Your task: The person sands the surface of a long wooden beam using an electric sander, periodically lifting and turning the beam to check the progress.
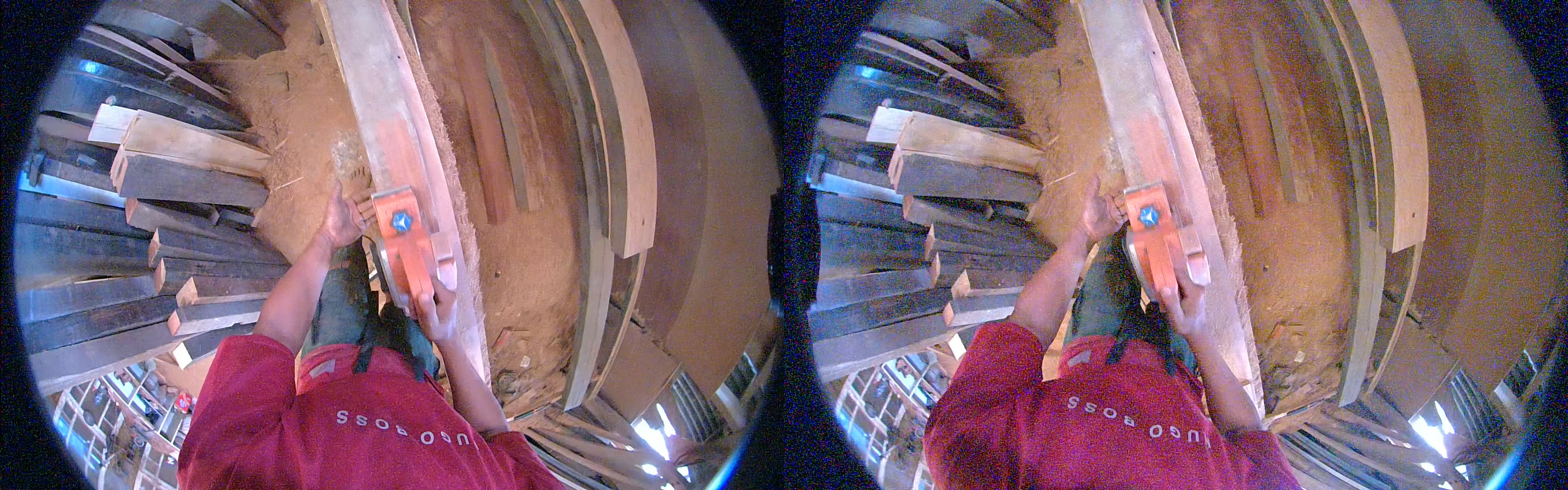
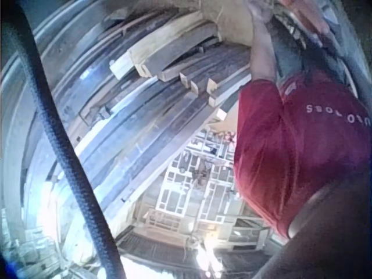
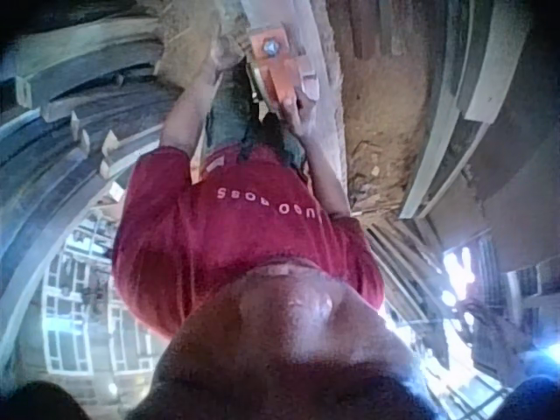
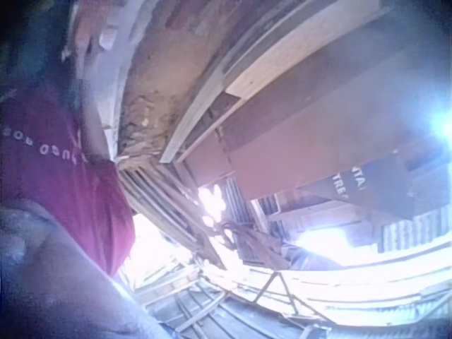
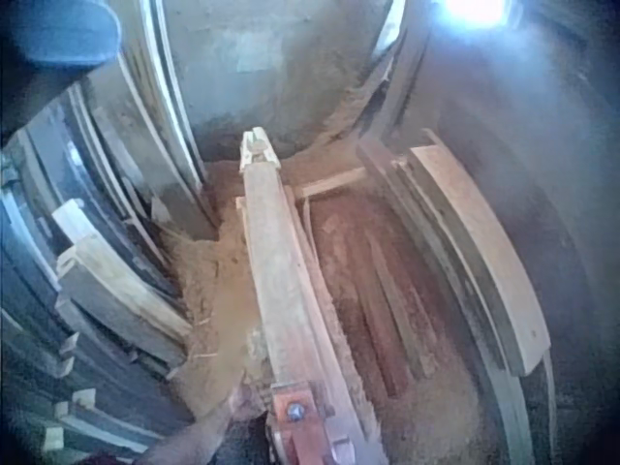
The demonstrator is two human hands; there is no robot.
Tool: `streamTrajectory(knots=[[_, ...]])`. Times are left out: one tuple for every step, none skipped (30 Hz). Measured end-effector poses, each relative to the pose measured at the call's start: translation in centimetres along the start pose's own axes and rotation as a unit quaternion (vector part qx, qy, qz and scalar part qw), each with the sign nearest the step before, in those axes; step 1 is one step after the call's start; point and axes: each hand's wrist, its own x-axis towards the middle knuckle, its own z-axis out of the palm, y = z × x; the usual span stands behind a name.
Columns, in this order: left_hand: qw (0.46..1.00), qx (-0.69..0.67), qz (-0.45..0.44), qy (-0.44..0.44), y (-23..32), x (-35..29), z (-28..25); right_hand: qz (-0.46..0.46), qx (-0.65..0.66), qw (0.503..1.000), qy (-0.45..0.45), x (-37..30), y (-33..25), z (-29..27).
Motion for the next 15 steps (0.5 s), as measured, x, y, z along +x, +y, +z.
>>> streamTrajectory(knots=[[1.000,0.000,-0.001,-0.003,-0.2,-0.2,1.0,-0.023,-0.013,1.000,0.015,2.0,-1.4,0.3],[1.000,0.005,-0.008,-0.011,-0.5,-0.6,2.1,-0.032,-0.031,0.999,0.022,3.9,-2.1,0.4],[1.000,0.008,-0.014,-0.015,-0.6,-1.1,2.4,-0.040,-0.047,0.998,0.024,5.8,-2.9,0.7],[1.000,0.003,-0.007,-0.010,-0.5,-1.3,1.2,-0.039,-0.077,0.996,0.019,7.8,-6.6,1.2],[0.999,-0.004,0.005,-0.039,-0.6,-1.1,-0.5,-0.079,-0.097,0.992,0.025,10.2,-8.5,1.9],[0.997,-0.010,0.013,-0.070,-0.7,-0.9,-1.4,-0.117,-0.119,0.985,0.039,12.6,-10.3,2.3],[0.998,-0.031,0.002,-0.057,-1.1,-0.7,0.0,-0.166,-0.137,0.973,0.079,15.6,-9.9,2.5],[0.998,-0.032,0.000,-0.057,-1.2,-0.5,0.1,-0.216,-0.154,0.957,0.115,18.6,-9.8,3.0],[0.996,-0.038,0.020,-0.072,-1.5,-0.5,-0.4,-0.203,-0.130,0.964,0.109,20.9,-10.6,3.5],[0.994,-0.041,0.037,-0.090,-1.7,-0.2,-0.7,-0.189,-0.108,0.970,0.108,23.2,-11.4,3.7],[0.983,-0.054,0.045,-0.167,-1.7,0.1,-3.0,-0.166,-0.072,0.981,0.074,23.4,-12.4,4.2],[0.983,-0.056,0.045,-0.167,-2.0,-0.1,-2.8,-0.140,-0.040,0.988,0.051,23.9,-13.0,4.3],[0.991,-0.036,0.040,-0.123,-2.4,-0.3,-2.5,-0.155,-0.066,0.984,0.056,23.3,-12.8,3.9],[0.996,-0.016,0.034,-0.079,-2.7,-0.4,-2.1,-0.169,-0.093,0.979,0.063,22.4,-12.6,3.5],[0.996,-0.018,0.036,-0.078,-2.6,-0.6,-2.1,-0.187,-0.133,0.972,0.060,20.0,-11.0,3.2]])
